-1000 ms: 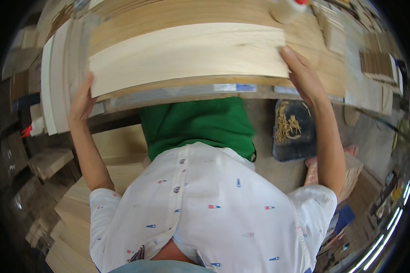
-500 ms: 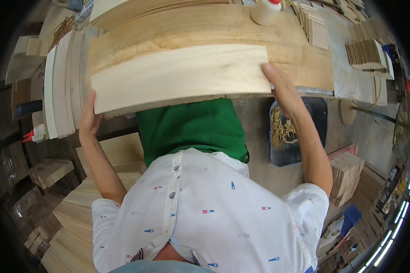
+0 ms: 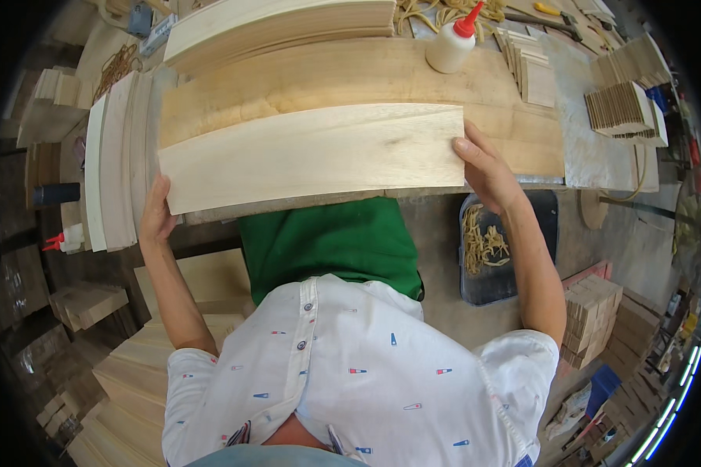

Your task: Assembling wooden panels into rectangular boxes using glue and checking their fit.

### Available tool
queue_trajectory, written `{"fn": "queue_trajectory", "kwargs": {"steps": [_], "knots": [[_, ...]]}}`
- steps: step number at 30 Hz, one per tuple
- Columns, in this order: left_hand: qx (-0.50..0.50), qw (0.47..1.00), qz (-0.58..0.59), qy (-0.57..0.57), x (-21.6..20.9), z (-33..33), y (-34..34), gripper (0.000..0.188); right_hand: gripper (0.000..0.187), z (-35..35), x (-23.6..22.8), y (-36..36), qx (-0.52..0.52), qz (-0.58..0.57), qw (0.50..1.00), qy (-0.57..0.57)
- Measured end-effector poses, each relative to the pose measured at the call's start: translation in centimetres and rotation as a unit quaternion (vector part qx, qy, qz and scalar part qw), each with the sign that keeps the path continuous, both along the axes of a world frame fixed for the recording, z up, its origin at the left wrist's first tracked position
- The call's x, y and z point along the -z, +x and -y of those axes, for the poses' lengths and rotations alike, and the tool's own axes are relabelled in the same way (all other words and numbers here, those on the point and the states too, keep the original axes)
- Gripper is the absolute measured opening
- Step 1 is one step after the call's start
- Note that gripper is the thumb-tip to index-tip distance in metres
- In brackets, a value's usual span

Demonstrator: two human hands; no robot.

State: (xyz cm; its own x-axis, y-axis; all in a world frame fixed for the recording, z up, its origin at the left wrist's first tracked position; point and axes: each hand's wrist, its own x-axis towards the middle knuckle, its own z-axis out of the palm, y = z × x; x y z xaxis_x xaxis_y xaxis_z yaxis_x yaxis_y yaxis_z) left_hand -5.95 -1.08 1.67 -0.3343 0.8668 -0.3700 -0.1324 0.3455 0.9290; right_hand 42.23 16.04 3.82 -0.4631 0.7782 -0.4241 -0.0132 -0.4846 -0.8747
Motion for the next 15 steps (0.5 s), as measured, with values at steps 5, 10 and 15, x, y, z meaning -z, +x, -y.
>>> {"fn": "queue_trajectory", "kwargs": {"steps": [5,10,15], "knots": [[0.152,0.979,-0.024,0.135,-3.3,-3.9,-0.8,0.101,0.110,-4.4,-1.3,-0.4,-0.127,0.057,0.969,0.203],[0.161,0.971,-0.167,0.067,-0.2,-5.0,2.0,0.117,0.114,-5.3,2.6,-0.4,-0.154,0.223,0.912,0.307],[0.136,0.989,-0.047,0.032,-0.3,-5.0,1.8,0.118,0.115,-5.4,2.9,-0.5,-0.149,0.221,0.910,0.317]]}}
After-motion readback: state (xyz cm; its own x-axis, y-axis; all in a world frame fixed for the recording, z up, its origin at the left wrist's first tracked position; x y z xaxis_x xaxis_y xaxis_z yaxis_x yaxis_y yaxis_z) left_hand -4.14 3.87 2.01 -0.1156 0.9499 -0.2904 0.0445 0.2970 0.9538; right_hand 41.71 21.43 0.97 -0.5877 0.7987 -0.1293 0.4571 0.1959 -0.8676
